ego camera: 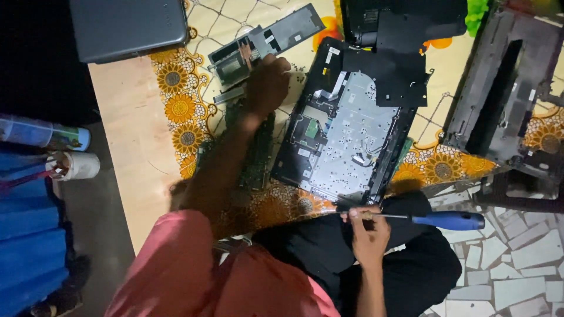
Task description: Disassembling a laptop by removing internal screws and components using a screwdriver.
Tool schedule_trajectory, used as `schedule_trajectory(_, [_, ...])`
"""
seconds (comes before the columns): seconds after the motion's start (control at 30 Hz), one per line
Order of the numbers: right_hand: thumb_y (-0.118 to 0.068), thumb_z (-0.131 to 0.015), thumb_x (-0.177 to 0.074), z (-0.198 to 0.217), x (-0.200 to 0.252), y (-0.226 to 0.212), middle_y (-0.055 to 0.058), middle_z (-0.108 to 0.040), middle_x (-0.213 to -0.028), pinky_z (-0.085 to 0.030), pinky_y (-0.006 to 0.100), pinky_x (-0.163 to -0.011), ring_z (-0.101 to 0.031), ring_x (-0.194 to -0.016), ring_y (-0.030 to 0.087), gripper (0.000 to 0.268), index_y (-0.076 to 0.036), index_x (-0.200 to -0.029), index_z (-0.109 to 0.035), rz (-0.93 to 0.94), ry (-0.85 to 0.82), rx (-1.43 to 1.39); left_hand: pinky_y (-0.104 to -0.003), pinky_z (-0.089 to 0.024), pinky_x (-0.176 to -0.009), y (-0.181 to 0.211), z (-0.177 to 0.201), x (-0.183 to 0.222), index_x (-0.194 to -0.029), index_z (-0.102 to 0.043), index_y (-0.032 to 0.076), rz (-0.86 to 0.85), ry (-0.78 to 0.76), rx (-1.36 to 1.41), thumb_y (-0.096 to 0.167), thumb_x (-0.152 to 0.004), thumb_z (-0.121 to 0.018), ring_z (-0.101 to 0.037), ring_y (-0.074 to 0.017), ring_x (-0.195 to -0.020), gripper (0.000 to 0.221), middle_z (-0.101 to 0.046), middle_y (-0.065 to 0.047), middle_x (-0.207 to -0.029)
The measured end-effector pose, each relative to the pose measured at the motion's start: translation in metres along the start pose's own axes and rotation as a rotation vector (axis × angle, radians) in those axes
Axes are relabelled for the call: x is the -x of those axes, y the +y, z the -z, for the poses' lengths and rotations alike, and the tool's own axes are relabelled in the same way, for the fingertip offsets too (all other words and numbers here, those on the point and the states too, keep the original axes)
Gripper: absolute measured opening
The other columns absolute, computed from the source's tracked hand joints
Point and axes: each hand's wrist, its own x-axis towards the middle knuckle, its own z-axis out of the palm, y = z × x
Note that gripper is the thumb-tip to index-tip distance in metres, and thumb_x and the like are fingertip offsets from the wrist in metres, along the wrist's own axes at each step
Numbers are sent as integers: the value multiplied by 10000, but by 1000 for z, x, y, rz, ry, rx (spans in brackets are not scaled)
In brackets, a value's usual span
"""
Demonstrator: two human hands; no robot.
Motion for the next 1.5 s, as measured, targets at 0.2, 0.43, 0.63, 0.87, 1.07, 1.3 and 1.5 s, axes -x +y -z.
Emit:
schedule_trajectory(0.2, [-35, -660, -919, 2, 1, -1, 106, -703, -783, -538, 249, -647, -678, -659, 168, 90, 46, -882, -645, 2, 12, 79, -309, -466, -445, 12, -6, -9, -706, -644, 33, -210, 130, -163, -62, -798, -623, -544, -194, -536, 134, -601, -125, -708])
schedule_trajectory(0.43, [-27, -651, -923, 0, 1, -3, 112, -701, -803, -529, 251, -648, -666, -670, 168, 99, 57, -870, -640, 30, 19, 55, -324, -478, -477, 1, -17, -11, -713, -589, 63, -292, 170, -284, -79, -726, -626, -539, -203, -555, 147, -561, -87, -692])
schedule_trajectory(0.63, [-35, -657, -926, 0, 5, -9, 112, -722, -773, -545, 236, -649, -680, -653, 160, 82, 44, -903, -657, -2, 37, 61, -250, -564, -527, 27, 12, -2, -734, -667, 57, -408, 315, -314, -77, -821, -614, -622, -167, -715, 169, -660, -64, -775])
schedule_trajectory(0.87, [-167, -610, -1018, -23, -39, -22, 216, -645, -659, -541, 321, -567, -665, -557, 243, 190, -35, -897, -546, 106, 299, -321, -394, -539, -829, 118, 3, 116, -989, -594, 73, 271, -72, 1525, 259, -938, -630, -676, -251, -959, 196, -662, -146, -1001])
schedule_trajectory(1.07, [-135, -620, -1010, -34, -73, 1, 238, -655, -709, -551, 283, -584, -657, -646, 194, 162, 8, -964, -560, 227, 370, -419, -398, -561, -864, 171, -3, 155, -1048, -577, -3, 484, -194, 1795, 116, -994, -580, -693, -274, -973, 131, -663, -214, -1104])
schedule_trajectory(1.3, [-86, -668, -971, -39, -76, 9, 139, -634, -651, -439, 225, -598, -562, -644, 106, 130, 0, -882, -625, 278, 354, -348, -349, -561, -829, 166, -19, 156, -1030, -587, -22, 321, -136, 1703, 80, -996, -600, -707, -272, -921, 108, -677, -225, -1063])
schedule_trajectory(1.5, [-45, -643, -963, -39, -76, -4, 177, -664, -665, -472, 260, -621, -630, -649, 156, 100, 20, -889, -623, 266, 314, -335, -348, -548, -827, 169, -16, 157, -1012, -583, -12, 343, -115, 1705, 77, -996, -590, -692, -242, -889, 90, -680, -220, -1027])
